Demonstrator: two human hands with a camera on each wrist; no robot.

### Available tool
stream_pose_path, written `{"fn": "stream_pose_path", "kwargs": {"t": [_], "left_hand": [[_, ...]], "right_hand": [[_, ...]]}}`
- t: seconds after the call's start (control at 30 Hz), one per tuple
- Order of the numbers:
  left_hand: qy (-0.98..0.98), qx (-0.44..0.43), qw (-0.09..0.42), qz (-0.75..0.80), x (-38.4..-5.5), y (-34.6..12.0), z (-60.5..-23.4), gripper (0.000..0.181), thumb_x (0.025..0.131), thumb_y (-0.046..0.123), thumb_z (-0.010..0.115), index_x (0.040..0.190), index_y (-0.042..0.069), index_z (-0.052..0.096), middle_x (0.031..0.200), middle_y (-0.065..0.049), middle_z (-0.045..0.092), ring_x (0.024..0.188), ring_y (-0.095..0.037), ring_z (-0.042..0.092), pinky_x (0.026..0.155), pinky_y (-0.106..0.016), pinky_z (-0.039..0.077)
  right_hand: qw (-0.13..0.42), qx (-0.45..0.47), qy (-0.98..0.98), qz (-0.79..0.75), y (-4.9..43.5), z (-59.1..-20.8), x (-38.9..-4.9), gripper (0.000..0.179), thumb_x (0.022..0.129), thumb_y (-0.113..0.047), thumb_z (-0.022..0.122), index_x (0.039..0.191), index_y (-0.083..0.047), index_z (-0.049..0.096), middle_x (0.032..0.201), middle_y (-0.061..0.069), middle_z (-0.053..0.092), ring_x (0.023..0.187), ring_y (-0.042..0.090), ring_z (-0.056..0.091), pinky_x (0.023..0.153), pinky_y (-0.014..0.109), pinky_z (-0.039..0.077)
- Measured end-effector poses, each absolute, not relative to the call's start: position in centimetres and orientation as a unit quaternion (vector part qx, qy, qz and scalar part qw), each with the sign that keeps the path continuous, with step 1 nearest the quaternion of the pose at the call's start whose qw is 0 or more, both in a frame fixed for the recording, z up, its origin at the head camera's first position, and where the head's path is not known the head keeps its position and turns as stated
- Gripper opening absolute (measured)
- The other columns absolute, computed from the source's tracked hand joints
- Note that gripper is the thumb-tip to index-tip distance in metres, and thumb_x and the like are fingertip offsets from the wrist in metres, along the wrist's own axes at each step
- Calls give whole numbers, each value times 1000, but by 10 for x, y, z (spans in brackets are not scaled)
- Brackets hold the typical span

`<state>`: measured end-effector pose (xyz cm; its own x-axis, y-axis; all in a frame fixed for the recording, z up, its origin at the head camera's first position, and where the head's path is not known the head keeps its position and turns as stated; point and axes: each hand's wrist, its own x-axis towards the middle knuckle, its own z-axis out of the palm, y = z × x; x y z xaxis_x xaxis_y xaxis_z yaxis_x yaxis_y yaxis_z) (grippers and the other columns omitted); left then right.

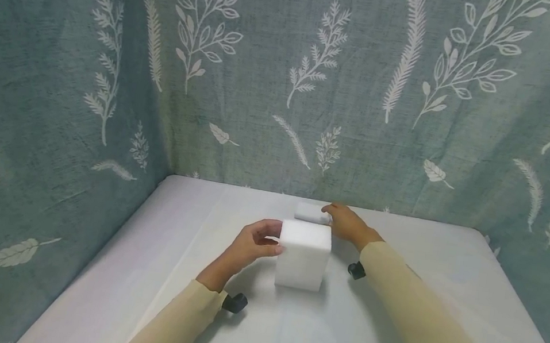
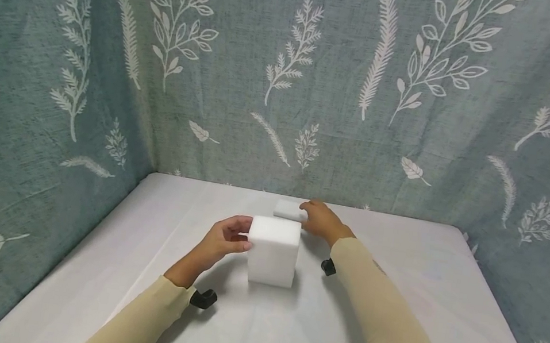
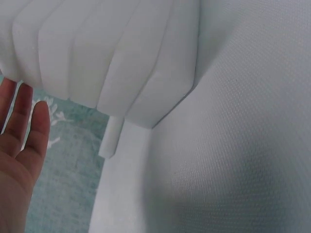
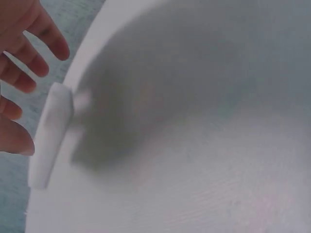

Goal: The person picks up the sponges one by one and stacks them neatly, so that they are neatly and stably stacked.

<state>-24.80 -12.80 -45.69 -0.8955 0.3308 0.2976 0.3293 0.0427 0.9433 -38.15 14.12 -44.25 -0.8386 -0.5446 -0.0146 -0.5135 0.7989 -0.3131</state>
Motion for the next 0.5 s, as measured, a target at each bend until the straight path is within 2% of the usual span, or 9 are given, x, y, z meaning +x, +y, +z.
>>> {"fn": "stream_pose_path", "kwargs": {"t": [0.13, 0.33, 0.5], "left_hand": [[716, 235, 2, 657, -248, -129, -456, 55, 83, 19, 80, 131, 7, 57, 124, -10, 62, 112, -27, 59, 96, -42, 48], [717, 227, 8, 659, -247, -128, -453, 52, 84, 7, 77, 132, 5, 57, 125, -13, 61, 113, -28, 57, 98, -48, 45], [722, 221, 14, 656, -247, -128, -452, 53, 85, 2, 74, 134, 2, 53, 127, -16, 59, 116, -31, 56, 99, -52, 43]], "right_hand": [[59, -262, 954, -132, 136, -447, -384, 42, 97, 2, 48, 139, -4, 49, 145, 22, 38, 136, 39, 33, 110, 52, 29], [55, -230, 963, -126, 132, -449, -386, 34, 99, -5, 52, 133, -3, 52, 147, 22, 35, 137, 41, 31, 109, 53, 30], [73, -218, 966, -121, 129, -456, -395, 39, 101, -16, 54, 137, -3, 47, 150, 23, 30, 137, 43, 29, 108, 55, 30]]}}
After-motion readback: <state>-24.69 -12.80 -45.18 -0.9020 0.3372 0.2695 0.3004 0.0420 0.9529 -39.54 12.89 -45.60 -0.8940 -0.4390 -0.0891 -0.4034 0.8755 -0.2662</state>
